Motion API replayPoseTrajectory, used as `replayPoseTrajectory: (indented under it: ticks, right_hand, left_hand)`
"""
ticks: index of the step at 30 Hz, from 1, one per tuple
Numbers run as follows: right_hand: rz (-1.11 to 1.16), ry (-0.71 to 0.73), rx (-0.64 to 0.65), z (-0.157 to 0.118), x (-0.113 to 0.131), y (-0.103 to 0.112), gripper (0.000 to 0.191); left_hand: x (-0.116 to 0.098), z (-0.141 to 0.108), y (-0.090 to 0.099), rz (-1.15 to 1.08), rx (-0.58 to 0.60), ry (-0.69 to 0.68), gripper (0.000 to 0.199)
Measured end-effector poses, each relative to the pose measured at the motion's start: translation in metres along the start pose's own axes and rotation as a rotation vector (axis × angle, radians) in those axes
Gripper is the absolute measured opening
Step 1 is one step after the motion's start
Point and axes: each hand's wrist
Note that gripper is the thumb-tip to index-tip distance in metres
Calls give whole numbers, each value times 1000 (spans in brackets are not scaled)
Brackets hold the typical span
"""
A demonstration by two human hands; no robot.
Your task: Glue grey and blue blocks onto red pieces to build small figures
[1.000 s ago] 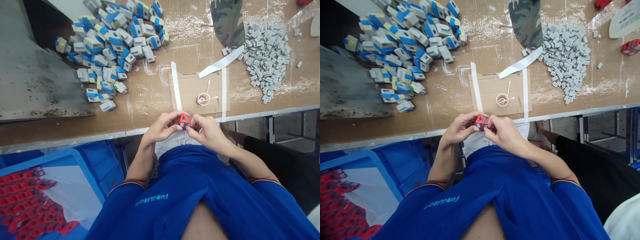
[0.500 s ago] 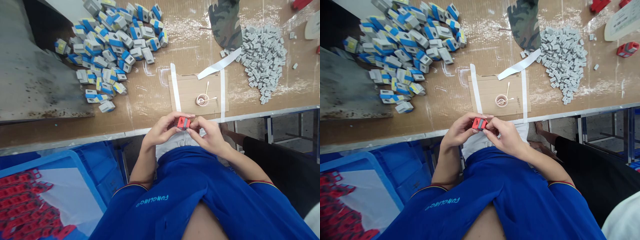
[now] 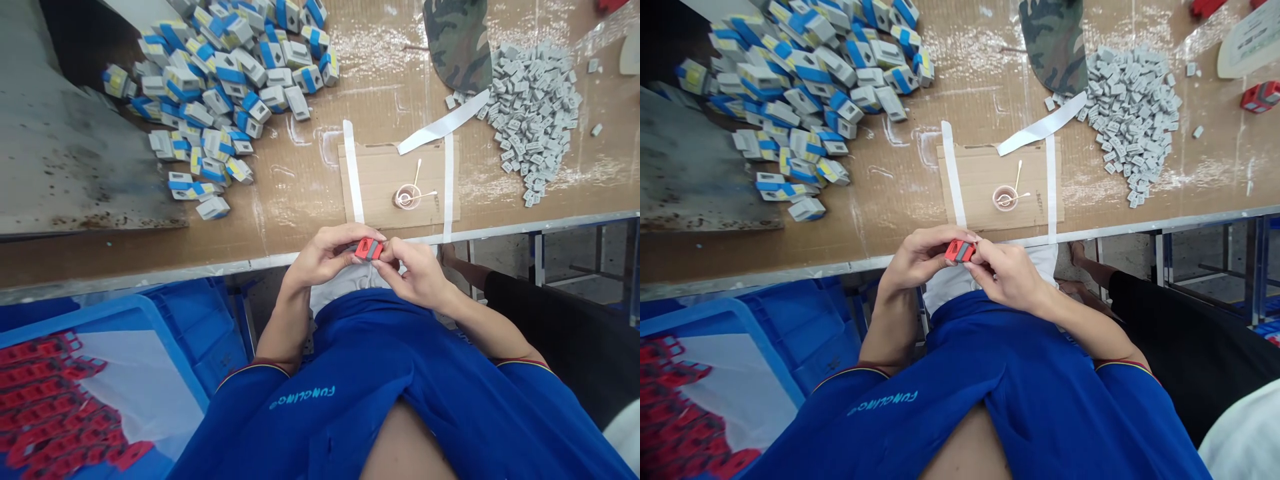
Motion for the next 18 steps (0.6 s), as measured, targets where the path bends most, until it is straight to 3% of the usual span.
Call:
replayPoseTrajectory:
  ticks: [7, 11, 18]
  right_hand:
    - [-116, 29, -60, -1, -2, -2, 21]
    - [-205, 125, -84, -5, -4, -4, 17]
    - [-327, 175, -57, -9, -4, -4, 13]
  left_hand:
    - [2, 0, 0, -12, -25, -7, 39]
    - [8, -2, -1, -55, -34, -51, 38]
    - [6, -2, -1, -74, -23, -30, 37]
Point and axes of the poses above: each hand's wrist, its own z-axis towards the middle knuckle, its own y-axis out of the back of the hand, x = y × z, and after that the axes turned 12 degrees about y, right-handed
